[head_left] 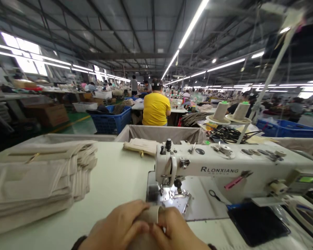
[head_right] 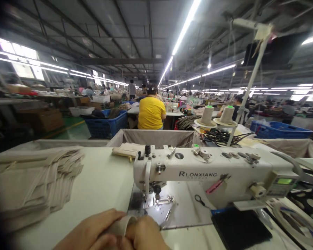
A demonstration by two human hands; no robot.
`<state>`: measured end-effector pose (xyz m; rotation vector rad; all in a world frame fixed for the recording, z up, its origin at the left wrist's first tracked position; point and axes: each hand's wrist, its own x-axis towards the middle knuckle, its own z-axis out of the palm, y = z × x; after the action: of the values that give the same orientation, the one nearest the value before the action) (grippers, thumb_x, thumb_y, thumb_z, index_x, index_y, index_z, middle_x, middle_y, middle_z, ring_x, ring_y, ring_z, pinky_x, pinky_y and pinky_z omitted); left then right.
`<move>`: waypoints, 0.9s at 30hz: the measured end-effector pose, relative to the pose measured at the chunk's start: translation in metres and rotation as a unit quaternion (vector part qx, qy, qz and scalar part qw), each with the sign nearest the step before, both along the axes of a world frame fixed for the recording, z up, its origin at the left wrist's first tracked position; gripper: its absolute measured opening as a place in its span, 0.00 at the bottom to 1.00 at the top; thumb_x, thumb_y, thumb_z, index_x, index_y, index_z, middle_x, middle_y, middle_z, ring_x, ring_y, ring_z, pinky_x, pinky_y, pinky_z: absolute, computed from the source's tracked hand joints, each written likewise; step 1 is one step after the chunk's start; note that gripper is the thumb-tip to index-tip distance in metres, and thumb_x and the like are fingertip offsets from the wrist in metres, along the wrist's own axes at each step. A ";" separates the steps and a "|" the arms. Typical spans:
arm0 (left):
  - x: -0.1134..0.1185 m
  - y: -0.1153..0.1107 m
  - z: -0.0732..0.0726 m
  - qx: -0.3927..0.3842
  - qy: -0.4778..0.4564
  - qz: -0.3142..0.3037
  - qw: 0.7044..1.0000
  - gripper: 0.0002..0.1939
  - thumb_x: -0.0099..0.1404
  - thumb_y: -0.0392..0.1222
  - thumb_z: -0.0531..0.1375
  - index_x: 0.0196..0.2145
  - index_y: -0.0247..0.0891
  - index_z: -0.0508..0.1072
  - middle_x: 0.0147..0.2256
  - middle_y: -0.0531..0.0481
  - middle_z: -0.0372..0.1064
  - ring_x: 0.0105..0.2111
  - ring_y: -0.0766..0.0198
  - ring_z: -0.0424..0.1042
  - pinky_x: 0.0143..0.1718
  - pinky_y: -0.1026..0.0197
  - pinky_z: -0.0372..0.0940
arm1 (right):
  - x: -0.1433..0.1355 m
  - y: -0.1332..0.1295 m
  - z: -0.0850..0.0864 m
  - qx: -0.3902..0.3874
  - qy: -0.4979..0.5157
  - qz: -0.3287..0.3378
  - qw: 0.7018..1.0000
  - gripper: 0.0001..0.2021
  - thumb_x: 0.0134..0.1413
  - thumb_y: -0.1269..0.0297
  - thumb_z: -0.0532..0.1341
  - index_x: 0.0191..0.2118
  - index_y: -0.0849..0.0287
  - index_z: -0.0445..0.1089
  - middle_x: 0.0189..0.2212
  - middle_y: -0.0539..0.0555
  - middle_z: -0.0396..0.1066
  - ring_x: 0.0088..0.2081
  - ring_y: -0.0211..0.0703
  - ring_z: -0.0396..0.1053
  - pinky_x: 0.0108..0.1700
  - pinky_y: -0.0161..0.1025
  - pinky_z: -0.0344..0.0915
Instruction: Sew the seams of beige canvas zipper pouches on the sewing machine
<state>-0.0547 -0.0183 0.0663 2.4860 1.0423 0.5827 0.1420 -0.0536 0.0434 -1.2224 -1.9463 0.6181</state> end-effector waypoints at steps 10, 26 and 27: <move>0.013 -0.005 0.025 -0.176 -0.071 0.056 0.980 0.11 0.64 0.43 0.51 0.35 0.35 0.69 0.32 0.52 0.69 0.33 0.65 0.67 0.33 0.67 0.59 | 0.007 -0.001 0.020 -0.122 0.040 0.104 0.986 0.19 0.58 0.62 0.48 0.17 0.60 0.50 0.18 0.47 0.54 0.22 0.31 0.54 0.24 0.31 0.50; 0.018 -0.005 0.029 -0.256 -0.118 0.036 0.959 0.07 0.60 0.39 0.55 0.28 0.33 0.67 0.25 0.58 0.61 0.27 0.70 0.60 0.27 0.71 0.53 | 0.003 -0.013 0.023 -0.027 -0.049 0.070 0.996 0.17 0.56 0.68 0.49 0.17 0.60 0.51 0.17 0.47 0.55 0.19 0.30 0.54 0.23 0.32 0.47; 0.018 -0.004 0.029 -0.256 -0.113 0.030 0.959 0.08 0.61 0.40 0.54 0.28 0.33 0.67 0.25 0.57 0.61 0.27 0.70 0.60 0.27 0.71 0.53 | 0.003 -0.013 0.023 -0.025 -0.052 0.069 0.996 0.17 0.56 0.68 0.49 0.16 0.60 0.51 0.17 0.47 0.54 0.19 0.30 0.55 0.23 0.32 0.47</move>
<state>-0.0365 -0.0224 0.0956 1.8968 1.0268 0.5187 0.1447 -0.0666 0.0664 -1.1781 -2.1278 0.6885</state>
